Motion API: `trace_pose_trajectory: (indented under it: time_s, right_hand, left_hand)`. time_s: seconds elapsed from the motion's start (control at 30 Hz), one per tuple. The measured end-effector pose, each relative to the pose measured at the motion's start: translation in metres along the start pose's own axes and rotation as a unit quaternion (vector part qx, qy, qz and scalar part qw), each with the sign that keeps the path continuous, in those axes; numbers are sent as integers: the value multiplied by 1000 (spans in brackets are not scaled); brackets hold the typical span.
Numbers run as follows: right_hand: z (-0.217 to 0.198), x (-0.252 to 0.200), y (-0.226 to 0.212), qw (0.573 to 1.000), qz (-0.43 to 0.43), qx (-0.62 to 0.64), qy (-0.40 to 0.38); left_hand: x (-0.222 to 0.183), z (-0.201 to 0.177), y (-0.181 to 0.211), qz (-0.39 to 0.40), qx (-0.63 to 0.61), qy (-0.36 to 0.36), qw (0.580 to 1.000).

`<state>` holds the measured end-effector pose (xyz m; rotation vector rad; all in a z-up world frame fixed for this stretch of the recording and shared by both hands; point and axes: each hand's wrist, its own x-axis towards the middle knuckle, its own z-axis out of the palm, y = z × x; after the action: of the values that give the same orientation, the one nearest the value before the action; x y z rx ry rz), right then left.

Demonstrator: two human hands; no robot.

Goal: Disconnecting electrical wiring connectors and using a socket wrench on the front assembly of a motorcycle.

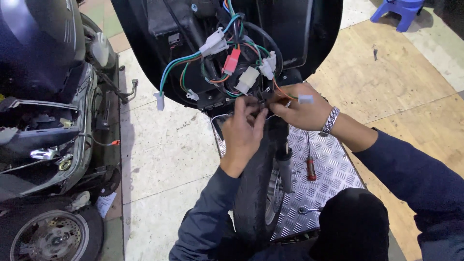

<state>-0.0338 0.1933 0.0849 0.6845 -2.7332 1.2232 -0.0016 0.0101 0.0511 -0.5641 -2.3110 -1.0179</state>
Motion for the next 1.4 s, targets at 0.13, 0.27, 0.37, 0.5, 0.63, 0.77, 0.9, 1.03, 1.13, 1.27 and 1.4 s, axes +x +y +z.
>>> trace_pose_trajectory:
  time_s: [0.13,0.27,0.37,0.5,0.63,0.77,0.9,1.03,1.13,1.27,1.4]
  right_hand:
    - [-7,-3,-26,999,1,-28,30]
    - [-1,6,-26,973,6,-229,-7]
    - [6,18,-11,966,-14,-256,-22]
    - [13,27,-5,980,-9,-199,-26]
    - [11,31,-10,984,7,-170,-44]
    - [-9,30,-24,965,43,-243,-90]
    - [2,36,-15,953,48,-278,-110]
    - [13,33,-23,962,22,-259,-81]
    - [17,35,-14,967,6,-243,-71]
    - [18,38,-9,966,26,-256,-32]
    - [13,37,-2,946,27,-320,-37]
  left_hand:
    - [-7,12,2,-44,-11,44,998]
    - [-8,22,-3,-74,-49,100,991]
    - [-11,27,-1,-130,-71,112,983]
    - [-10,21,10,-133,-80,102,983]
    - [-10,14,17,-143,-91,78,982]
    - [-5,18,13,-149,-71,87,982]
    - [-6,24,9,-153,-112,98,977]
    - [-8,15,21,-169,-130,90,973]
    - [-9,8,27,-172,-148,86,970]
    - [-6,12,21,-186,-142,85,969]
    - [-9,18,16,-193,-138,84,968]
